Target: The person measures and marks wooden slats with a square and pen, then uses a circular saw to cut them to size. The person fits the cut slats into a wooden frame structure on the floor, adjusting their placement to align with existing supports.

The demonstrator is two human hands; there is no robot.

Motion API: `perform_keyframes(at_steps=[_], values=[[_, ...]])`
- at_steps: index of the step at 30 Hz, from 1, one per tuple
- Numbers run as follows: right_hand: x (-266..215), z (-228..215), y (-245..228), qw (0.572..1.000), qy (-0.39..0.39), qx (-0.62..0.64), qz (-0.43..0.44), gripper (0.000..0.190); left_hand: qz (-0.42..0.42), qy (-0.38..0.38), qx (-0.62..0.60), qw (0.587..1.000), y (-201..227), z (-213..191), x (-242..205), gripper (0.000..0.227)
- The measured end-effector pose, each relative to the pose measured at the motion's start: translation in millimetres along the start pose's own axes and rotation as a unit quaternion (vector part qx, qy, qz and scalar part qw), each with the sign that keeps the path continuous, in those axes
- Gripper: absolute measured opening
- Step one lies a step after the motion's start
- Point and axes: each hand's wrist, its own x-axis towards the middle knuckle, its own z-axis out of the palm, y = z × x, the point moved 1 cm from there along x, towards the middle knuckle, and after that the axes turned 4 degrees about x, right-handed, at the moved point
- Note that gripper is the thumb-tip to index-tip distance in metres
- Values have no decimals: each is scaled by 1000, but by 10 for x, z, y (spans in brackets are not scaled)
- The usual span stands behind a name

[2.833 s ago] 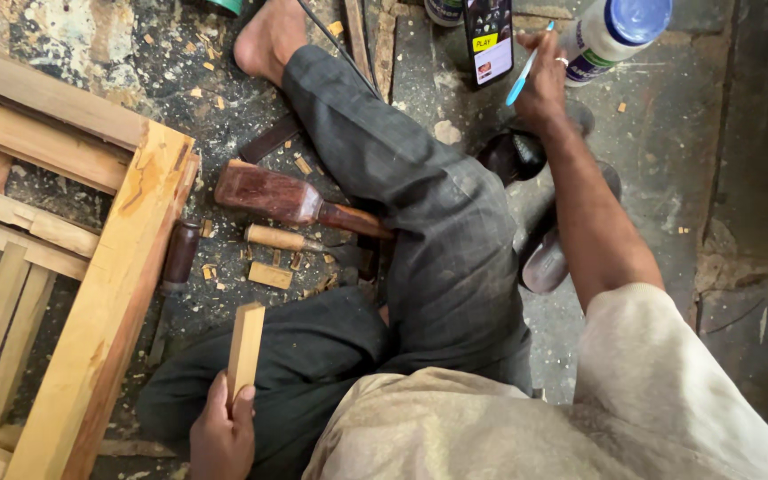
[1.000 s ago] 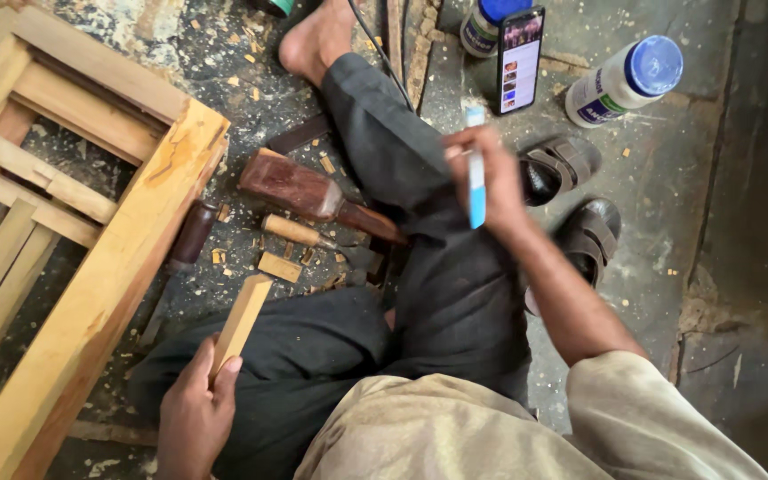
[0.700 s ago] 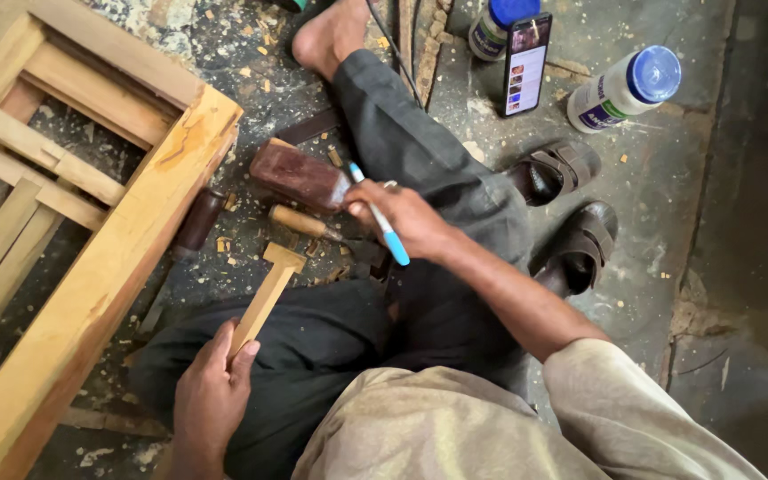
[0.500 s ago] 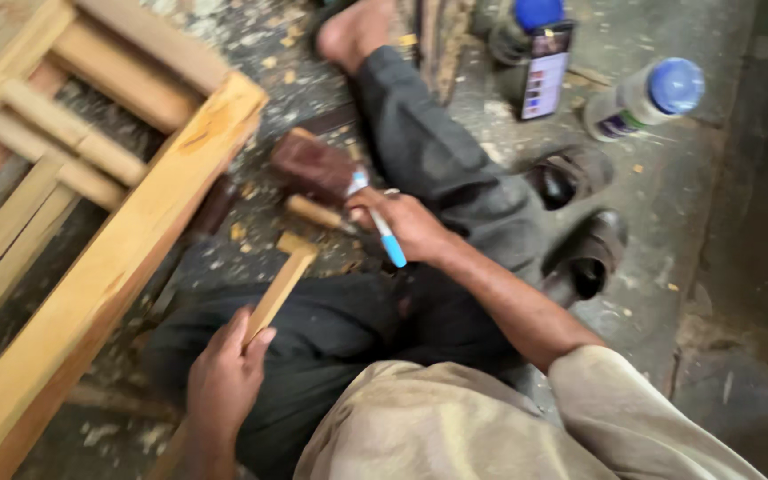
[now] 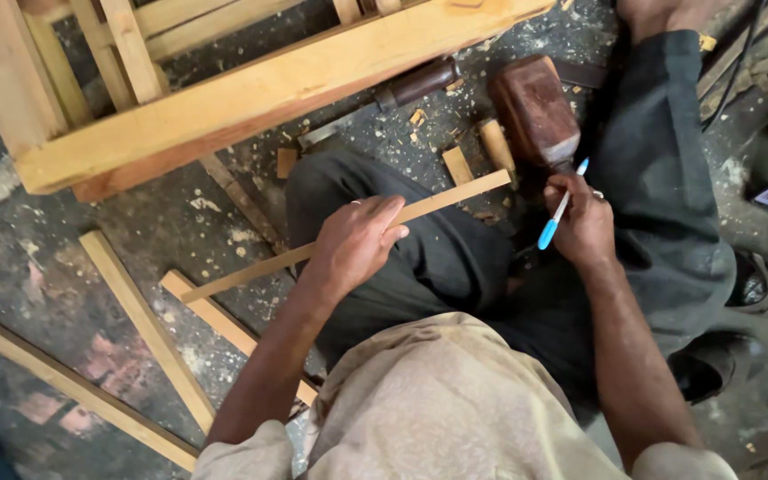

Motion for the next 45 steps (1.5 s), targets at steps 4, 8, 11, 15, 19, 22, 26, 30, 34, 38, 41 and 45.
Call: perform_keyframes(at_steps=[4,8,11,15,19,22,26,30,34,38,41,45], values=[[6,36,-25,1000,23,-20,6,18,7,24,6,1000,-36,-47,-94,31],[13,28,-73,998,18,-49,43,13,8,28,30,999,-65,-132,-161,26],[57,5,-128,993,5,-30,115,15,1,34,47,998,-50,-181,-190,27],[89,60,-175,998,20,-8,58,17,-10,37,74,997,-51,-213,-261,34],[68,-69,26,992,100,15,74,14,-26,27,96,995,-55,-213,-301,33],[118,-246,195,972,167,82,142,17,-33,21,125,991,-43,-220,-298,29],[212,-452,131,970,157,108,150,21,-58,-6,147,987,-94,-142,-299,28],[399,-623,-1,983,96,96,124,24,-64,-12,142,988,-156,-87,-323,28],[798,-641,180,996,64,14,65,18,-59,10,132,989,-112,-93,-309,39],[1329,-225,759,989,-12,-145,27,21,-65,-7,142,988,-21,-148,-271,53],[1697,177,1253,933,-57,-348,-68,37,-69,25,143,987,-36,-227,-253,57],[1844,552,1770,897,-43,-414,-148,44,-94,80,143,982,-50,-381,-478,58]])
